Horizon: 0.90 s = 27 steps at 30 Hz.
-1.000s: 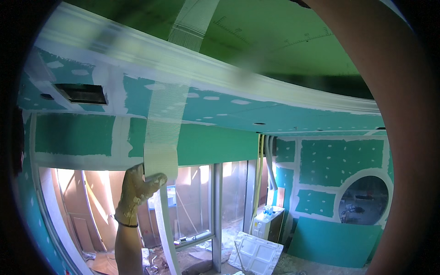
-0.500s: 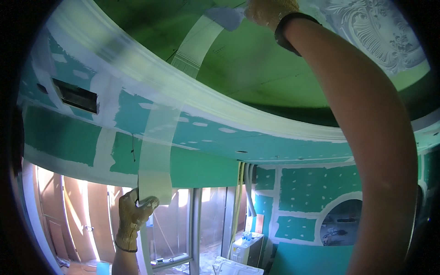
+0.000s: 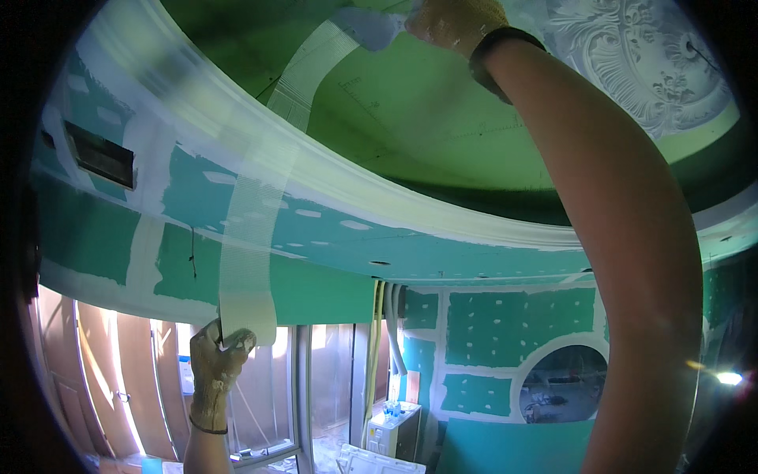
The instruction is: The recorder applies joint tape and compound to a curved ceiling area and molding.
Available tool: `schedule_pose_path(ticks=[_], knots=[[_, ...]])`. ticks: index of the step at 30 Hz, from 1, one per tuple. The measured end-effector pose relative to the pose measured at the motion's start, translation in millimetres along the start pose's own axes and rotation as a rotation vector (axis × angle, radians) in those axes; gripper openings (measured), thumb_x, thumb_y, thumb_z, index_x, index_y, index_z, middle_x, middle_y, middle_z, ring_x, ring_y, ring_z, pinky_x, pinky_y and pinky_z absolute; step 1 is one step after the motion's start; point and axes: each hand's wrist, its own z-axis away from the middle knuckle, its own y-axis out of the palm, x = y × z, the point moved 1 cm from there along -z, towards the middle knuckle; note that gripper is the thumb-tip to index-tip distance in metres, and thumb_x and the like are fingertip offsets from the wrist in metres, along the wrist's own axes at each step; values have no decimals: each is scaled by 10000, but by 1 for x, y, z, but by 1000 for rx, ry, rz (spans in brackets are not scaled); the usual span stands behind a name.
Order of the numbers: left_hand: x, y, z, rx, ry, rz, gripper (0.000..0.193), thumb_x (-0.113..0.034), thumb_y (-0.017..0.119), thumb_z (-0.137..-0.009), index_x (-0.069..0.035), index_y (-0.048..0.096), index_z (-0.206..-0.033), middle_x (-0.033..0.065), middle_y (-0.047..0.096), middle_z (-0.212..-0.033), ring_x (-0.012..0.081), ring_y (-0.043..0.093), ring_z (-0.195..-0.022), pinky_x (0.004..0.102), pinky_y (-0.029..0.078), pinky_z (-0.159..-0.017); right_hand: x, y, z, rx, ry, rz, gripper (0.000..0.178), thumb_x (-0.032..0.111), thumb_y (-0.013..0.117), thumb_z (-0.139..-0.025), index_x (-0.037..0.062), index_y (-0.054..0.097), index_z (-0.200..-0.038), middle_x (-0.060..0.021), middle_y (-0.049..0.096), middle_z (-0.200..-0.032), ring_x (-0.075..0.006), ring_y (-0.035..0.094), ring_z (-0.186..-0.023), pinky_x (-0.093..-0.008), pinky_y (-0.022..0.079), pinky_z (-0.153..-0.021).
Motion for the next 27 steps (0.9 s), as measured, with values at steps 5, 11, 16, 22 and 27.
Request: schedule_pose_path(ticks=[5,11,16,22,27], knots=[[-14,-1,0,0,-7,92,504,-394,720,-787,14,733,-1084,117,751,-861,175,688,-756,328,540,-705,-8,7,1,-117,-513,48,231,236,544,-1005,173,739,-1111,-70,688,-1195,-275,647,-1179,-399,543,-962],[-20,-1,-1,-30,-53,110,472,-366,690,-754,8,730,-1038,103,736,-823,178,666,-738,335,531,-702,-31,32,-21,224,-213,570,117,175,575,-992,135,683,-1017,-40,678,-1071,-202,651,-1081,-372,541,-899],[-12,-7,-1,-75,37,34,492,-340,700,-780,30,727,-1102,135,746,-835,186,699,-713,328,549,-679,-8,4,-13,334,31,428,100,175,566,-1004,142,649,-962,-42,641,-970,-188,635,-970,-366,530,-867],[-9,-3,2,-96,-13,138,441,-350,676,-759,21,724,-992,91,711,-767,163,631,-684,318,504,-649,-22,-18,-8,304,101,363,160,263,573,-1008,142,676,-987,-49,640,-976,-211,642,-971,-395,534,-882],[12,-1,2,-56,-88,109,403,-272,656,-743,31,725,-999,112,696,-716,181,637,-618,334,508,-608,-15,-41,-4,255,112,297,301,355,634,-959,108,697,-1120,-115,683,-1120,-265,652,-1055,-423,528,-941]])
